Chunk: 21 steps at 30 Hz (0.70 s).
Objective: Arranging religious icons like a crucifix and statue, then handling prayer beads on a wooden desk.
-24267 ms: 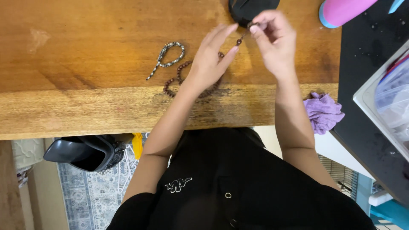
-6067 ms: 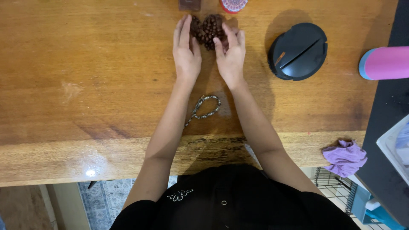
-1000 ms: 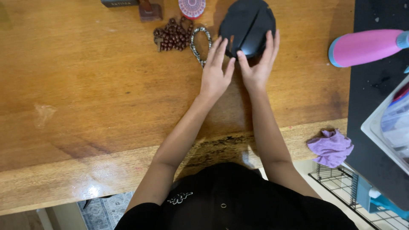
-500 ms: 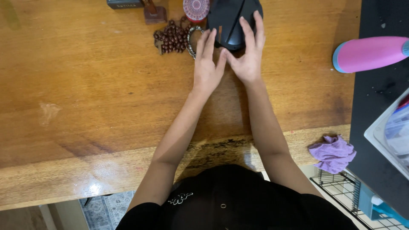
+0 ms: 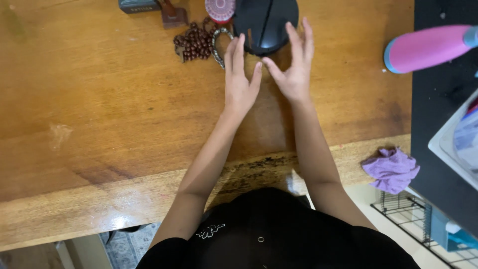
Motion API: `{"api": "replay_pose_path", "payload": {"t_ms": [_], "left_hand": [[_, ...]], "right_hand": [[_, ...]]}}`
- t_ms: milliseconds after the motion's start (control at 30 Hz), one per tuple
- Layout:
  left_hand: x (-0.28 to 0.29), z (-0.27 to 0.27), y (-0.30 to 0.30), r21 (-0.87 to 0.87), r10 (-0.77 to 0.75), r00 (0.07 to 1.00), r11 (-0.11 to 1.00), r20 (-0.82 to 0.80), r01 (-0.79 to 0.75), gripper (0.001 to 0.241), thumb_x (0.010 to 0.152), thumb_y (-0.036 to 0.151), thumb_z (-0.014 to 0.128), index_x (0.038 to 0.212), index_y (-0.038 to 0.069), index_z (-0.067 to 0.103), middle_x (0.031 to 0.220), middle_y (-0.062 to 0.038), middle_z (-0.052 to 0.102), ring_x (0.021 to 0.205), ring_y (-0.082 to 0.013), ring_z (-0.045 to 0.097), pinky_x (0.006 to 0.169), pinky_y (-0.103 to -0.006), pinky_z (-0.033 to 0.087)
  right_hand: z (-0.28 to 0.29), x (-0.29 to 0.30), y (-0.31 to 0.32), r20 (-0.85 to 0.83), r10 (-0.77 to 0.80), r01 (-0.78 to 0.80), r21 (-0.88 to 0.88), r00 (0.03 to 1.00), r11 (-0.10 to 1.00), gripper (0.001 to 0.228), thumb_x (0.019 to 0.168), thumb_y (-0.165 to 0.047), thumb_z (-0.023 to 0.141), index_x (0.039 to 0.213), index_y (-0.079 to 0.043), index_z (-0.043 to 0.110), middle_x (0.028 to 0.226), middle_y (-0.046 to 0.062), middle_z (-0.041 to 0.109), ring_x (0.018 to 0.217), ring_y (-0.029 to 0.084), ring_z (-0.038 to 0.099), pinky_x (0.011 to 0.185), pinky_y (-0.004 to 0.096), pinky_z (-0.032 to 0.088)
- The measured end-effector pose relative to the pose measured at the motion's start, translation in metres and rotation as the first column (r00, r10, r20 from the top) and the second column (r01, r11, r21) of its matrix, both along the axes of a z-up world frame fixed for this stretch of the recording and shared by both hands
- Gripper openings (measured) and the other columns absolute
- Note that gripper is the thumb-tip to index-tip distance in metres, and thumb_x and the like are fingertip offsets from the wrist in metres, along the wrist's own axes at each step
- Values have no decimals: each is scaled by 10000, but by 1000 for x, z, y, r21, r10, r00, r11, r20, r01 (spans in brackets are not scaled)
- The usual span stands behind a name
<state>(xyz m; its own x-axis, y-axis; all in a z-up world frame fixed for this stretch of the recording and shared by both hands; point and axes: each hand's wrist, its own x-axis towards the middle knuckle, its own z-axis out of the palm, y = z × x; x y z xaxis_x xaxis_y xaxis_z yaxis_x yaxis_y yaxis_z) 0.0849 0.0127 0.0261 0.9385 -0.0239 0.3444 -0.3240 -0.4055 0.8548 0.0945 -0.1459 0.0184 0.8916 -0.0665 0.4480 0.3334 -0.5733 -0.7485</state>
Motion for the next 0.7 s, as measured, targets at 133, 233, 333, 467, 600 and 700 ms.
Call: {"api": "replay_pose_path", "payload": {"t_ms": [133,233,333,467,600,700], "left_hand": [[-32,3,-12,30,-25,996,999,-89,28,699,989,78,668,1575,92,286,1588,-218,331,1511,-407,370,1280,-516,365],[-54,-13,-33,18,-132,991,991,37,132,634,1035,168,643,1573,97,316,1549,-156,400,1456,-314,425,1274,-463,420],[-78,-44,-54,9,-201,977,980,73,201,608,954,144,737,1515,143,504,1422,-151,486,1434,-359,475,1215,-469,402],[-101,-45,-76,58,-326,941,945,89,322,569,944,169,751,1474,146,543,1345,-147,544,1352,-372,553,1155,-475,454],[-112,-35,-106,88,-391,920,918,38,386,461,950,200,736,1394,176,615,1302,-127,609,1277,-354,617,1102,-463,495],[-111,-22,-138,91,-384,923,920,23,380,456,951,158,727,1387,142,595,1356,-137,607,1293,-340,617,1106,-426,510]], "right_hand": [[-4,-43,-27,-33,-173,172,-41,984,984,780,948,-135,873,1555,-99,385,1606,192,298,1516,420,326,1274,572,355],[17,-90,-38,-65,-209,211,27,976,977,618,958,-35,767,1476,-34,430,1490,192,414,1382,372,447,1158,457,415],[-21,-126,-63,-40,-237,239,65,971,969,606,909,17,833,1436,-38,538,1365,193,483,1352,412,486,1076,484,487],[-20,-162,-78,-61,-237,243,125,970,962,492,919,46,798,1360,-5,587,1323,199,511,1306,403,533,1050,463,506],[-33,-174,-126,-90,-285,299,275,954,914,462,983,53,751,1379,-50,536,1340,131,489,1231,281,578,1023,404,525],[-27,-165,-179,-13,-301,292,283,954,914,469,1000,101,686,1401,-31,481,1334,142,500,1207,275,567,1034,397,517]]}}
